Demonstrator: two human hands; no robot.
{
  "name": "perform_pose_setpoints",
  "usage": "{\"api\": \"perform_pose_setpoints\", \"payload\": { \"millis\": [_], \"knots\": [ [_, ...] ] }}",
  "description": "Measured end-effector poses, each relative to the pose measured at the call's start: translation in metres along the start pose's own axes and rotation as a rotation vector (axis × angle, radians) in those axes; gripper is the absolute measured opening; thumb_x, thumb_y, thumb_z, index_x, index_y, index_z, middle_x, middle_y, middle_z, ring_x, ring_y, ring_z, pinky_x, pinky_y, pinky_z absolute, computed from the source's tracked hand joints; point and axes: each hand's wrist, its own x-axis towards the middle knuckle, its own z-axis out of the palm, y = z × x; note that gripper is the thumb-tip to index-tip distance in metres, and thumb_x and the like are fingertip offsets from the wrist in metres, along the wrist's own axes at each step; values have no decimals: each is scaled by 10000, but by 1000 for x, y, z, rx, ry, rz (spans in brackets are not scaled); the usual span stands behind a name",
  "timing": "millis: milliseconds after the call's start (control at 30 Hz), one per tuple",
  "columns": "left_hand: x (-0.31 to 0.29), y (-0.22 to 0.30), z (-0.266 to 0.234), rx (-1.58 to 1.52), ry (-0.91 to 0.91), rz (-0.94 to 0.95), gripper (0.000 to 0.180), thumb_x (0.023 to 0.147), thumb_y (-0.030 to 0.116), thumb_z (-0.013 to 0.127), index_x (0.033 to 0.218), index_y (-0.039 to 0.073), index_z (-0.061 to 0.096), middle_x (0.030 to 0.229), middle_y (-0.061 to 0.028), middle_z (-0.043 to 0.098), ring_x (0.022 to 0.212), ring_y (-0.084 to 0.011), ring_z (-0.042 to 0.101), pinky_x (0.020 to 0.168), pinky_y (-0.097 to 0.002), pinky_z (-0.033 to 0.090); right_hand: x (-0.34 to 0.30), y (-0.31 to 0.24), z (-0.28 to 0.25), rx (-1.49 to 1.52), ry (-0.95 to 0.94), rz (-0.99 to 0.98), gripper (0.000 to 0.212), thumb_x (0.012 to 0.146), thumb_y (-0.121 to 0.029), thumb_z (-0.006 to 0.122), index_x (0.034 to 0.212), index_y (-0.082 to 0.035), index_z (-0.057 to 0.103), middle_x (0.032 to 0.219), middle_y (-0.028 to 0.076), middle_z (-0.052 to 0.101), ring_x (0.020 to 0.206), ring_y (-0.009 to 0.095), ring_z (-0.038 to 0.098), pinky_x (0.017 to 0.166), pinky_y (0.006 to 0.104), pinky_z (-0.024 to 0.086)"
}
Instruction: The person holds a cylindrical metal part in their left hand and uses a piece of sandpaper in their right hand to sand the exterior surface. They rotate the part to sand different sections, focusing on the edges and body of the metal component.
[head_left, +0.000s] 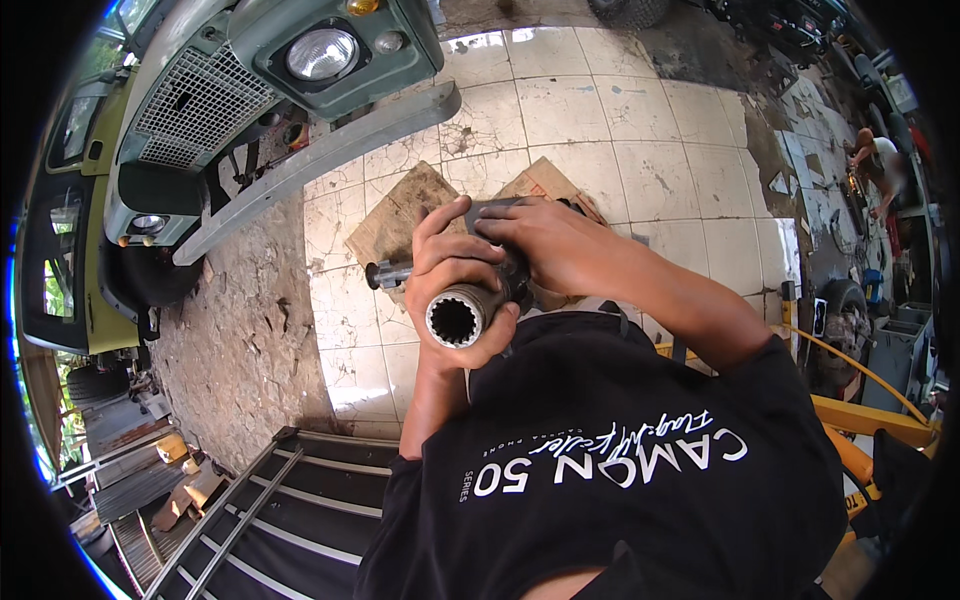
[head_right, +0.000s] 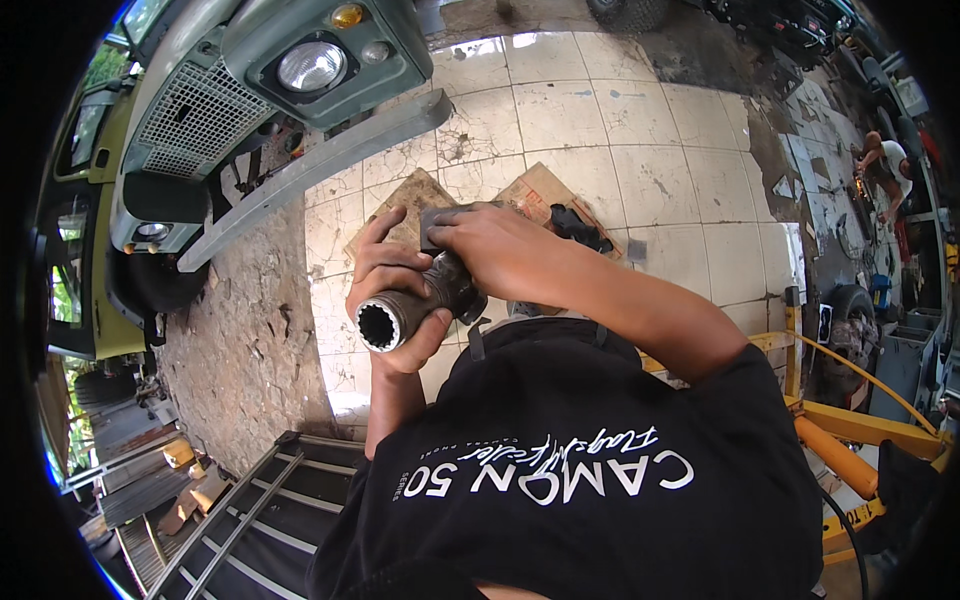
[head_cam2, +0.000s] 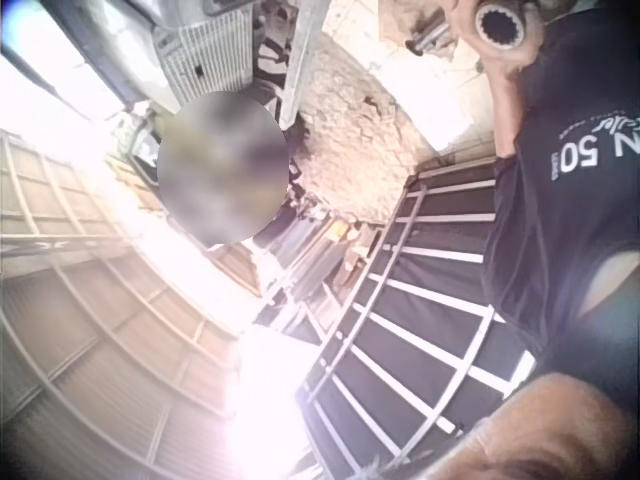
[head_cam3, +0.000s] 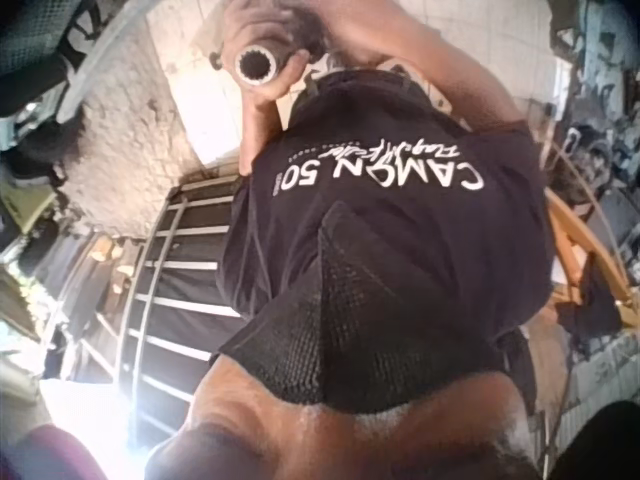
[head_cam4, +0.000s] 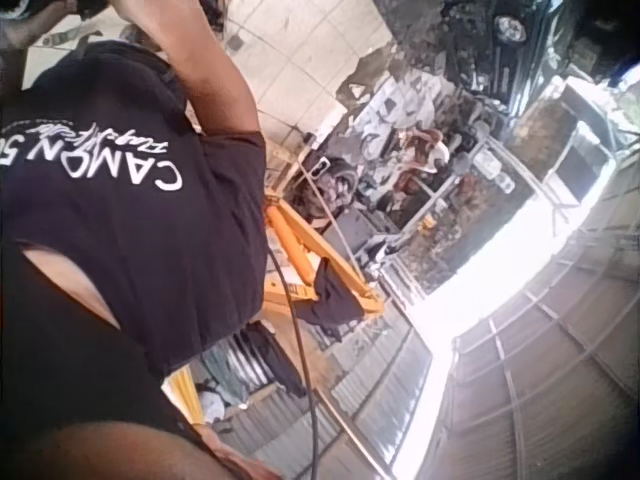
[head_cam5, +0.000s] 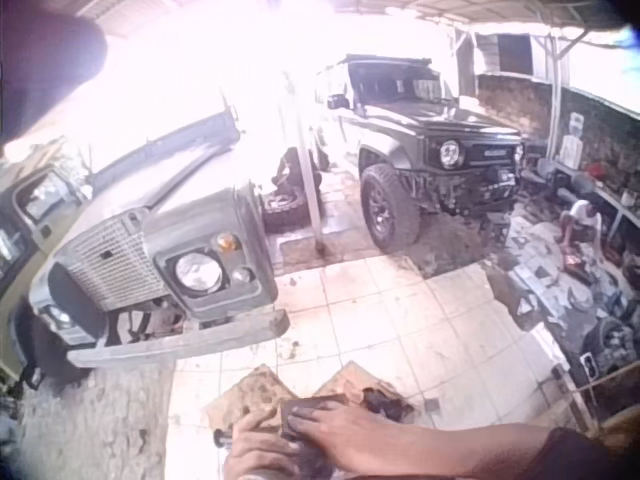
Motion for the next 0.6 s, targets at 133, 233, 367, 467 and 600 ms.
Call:
{"api": "perform_pose_setpoints", "payload": {
  "millis": [133,233,367,467,600],
  "knots": [
    [-5,3,-7,6,-4,-2,231,499,165,710,690,102,598,900,-37,647,1184,-404,502,1024,-514,346,-23,-11,-10,-37,41,-64,508,727,47,584,1233,11,563,1246,191,576,1170,381,521,998,448,417],
    [-4,0,-1,3,24,16,239,505,159,712,706,94,598,900,-47,643,1181,-398,506,1016,-514,359,-32,-10,-9,-84,176,-156,486,730,60,575,1215,29,564,1222,198,583,1138,390,536,966,435,436],
    [-9,-7,-6,26,45,-25,238,508,155,709,712,94,602,914,-57,636,1143,-393,515,1015,-525,364,-8,-6,-3,23,14,-10,555,733,59,570,1285,24,523,1315,201,534,1237,381,476,1047,433,389],
    [-13,-9,-12,-8,94,-57,239,515,153,704,723,93,603,906,-62,634,1134,-391,516,1018,-532,362,-21,-7,-1,10,80,-102,536,725,67,567,1260,48,528,1303,224,529,1199,383,503,1025,429,403],
    [-7,-9,-10,29,78,-7,249,512,169,707,725,89,604,902,-65,632,1149,-402,510,1011,-534,363,-23,-7,8,-111,206,-109,534,726,64,564,1258,63,523,1310,239,516,1179,381,517,1012,425,410]
  ]
}}
